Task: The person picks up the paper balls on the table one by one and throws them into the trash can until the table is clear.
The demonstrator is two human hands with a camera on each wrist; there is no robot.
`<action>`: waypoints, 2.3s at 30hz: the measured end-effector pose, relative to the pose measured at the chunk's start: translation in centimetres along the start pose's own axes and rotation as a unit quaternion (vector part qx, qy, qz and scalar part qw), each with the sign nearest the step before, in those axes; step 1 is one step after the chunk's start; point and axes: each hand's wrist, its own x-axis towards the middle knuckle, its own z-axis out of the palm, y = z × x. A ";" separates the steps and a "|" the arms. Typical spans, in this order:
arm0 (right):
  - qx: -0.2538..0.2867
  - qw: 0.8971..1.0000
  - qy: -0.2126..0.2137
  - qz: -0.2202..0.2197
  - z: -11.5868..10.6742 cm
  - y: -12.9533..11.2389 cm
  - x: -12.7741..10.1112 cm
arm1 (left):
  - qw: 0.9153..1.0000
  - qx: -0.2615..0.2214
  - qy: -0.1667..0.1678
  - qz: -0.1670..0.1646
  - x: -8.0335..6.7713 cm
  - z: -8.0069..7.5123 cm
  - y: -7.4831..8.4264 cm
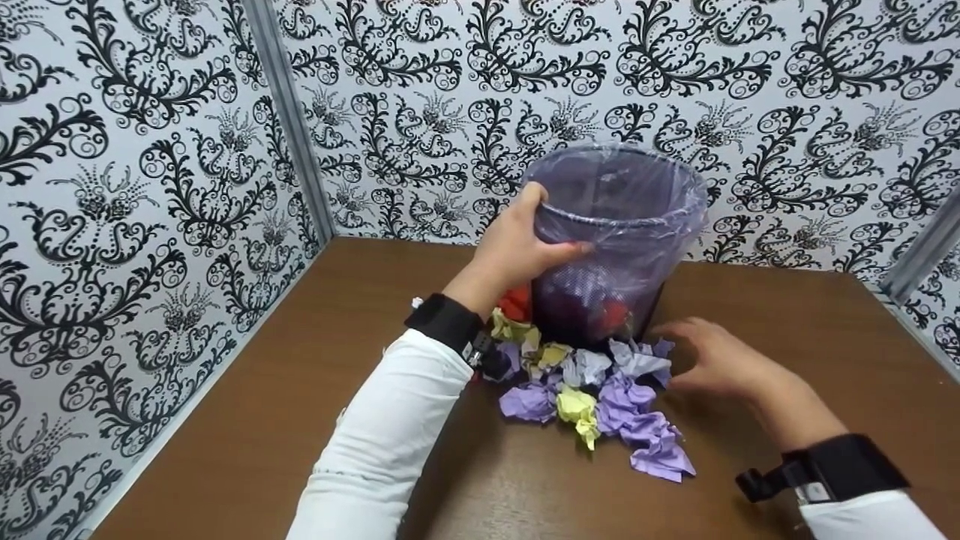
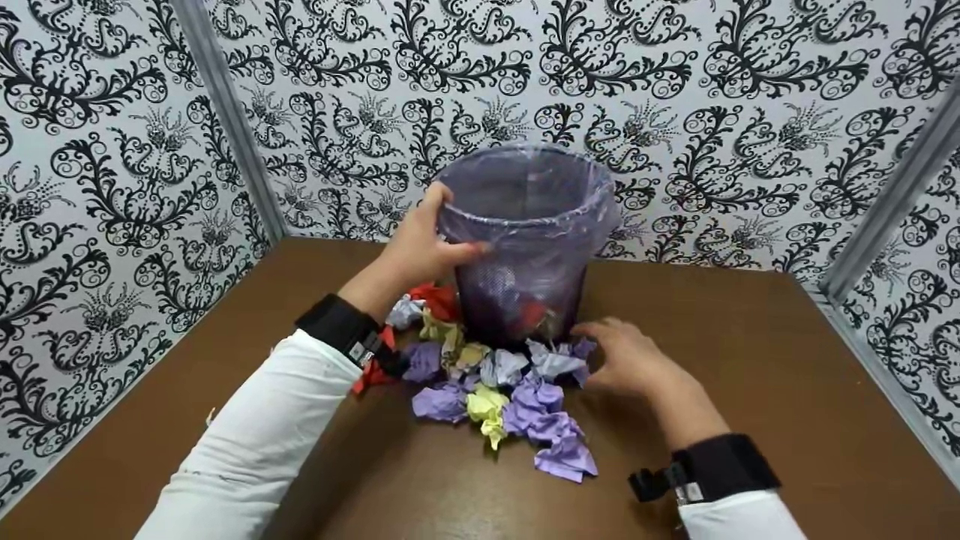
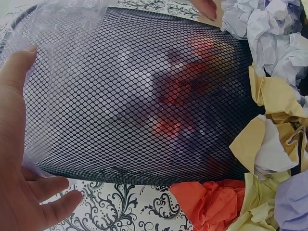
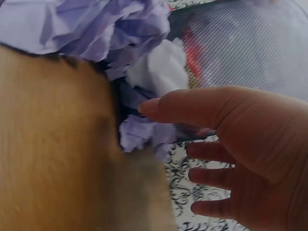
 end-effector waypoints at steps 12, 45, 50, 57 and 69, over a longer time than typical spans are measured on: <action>0.008 0.999 0.026 -0.039 2.2 1.1 0.7 | 1.000 -0.021 0.002 0.013 0.1 0.3 -0.3; 0.020 0.998 0.023 0.057 -0.9 3.0 -0.9 | 1.000 -0.018 0.002 0.026 -0.1 0.1 -0.4; 0.057 0.994 0.044 0.078 -2.9 3.3 -1.7 | 1.000 -0.017 0.001 0.025 -0.1 0.0 -0.3; 0.051 0.992 0.091 0.066 -6.2 2.6 -2.6 | 1.000 -0.020 -0.001 0.019 -0.1 0.0 -0.2; 0.134 0.976 0.167 0.028 -10.0 -1.5 -2.8 | 1.000 0.012 0.015 0.019 -0.1 0.2 -0.3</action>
